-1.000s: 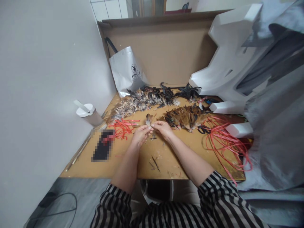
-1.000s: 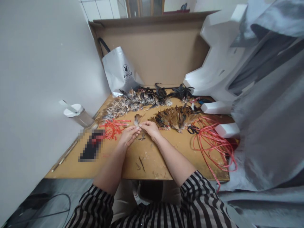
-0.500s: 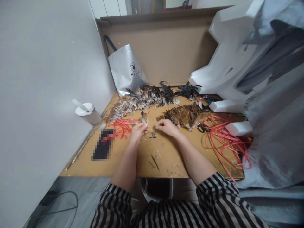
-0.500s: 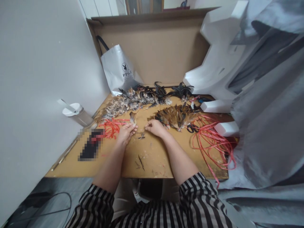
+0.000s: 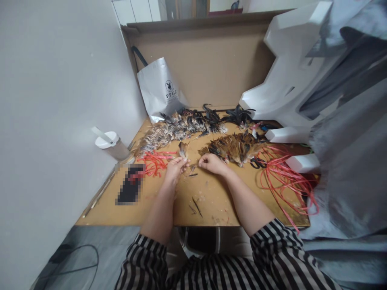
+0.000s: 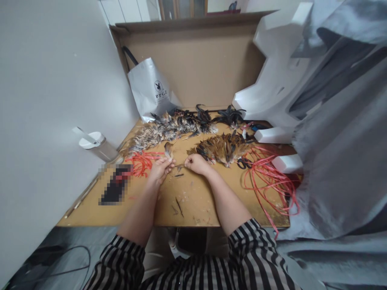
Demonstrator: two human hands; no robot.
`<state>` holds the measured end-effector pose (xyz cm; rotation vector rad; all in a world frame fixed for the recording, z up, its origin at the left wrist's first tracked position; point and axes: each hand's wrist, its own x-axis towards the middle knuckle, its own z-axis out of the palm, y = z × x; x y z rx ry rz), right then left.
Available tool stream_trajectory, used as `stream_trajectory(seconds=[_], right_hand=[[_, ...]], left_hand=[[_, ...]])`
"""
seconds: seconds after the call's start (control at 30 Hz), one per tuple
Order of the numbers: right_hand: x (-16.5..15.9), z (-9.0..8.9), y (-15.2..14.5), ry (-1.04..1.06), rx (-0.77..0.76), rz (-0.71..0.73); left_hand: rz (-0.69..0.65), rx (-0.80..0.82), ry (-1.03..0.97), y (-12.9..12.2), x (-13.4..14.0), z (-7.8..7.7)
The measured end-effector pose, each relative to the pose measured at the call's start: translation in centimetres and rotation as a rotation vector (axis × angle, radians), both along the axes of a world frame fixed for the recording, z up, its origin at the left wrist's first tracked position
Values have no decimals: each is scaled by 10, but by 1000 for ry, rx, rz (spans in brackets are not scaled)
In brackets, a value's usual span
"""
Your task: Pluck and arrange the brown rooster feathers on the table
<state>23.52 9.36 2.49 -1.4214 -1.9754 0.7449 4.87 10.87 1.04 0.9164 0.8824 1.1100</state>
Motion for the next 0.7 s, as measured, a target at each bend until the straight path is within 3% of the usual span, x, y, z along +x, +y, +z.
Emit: stream_trajectory(seconds=[0.33, 0.7], right_hand=[[8, 27, -10, 436, -306, 11], [-4, 15, -8, 834, -479, 97]], left_hand=[[-175, 8, 64, -3, -4, 0], [-358, 13, 112, -13, 1, 7]])
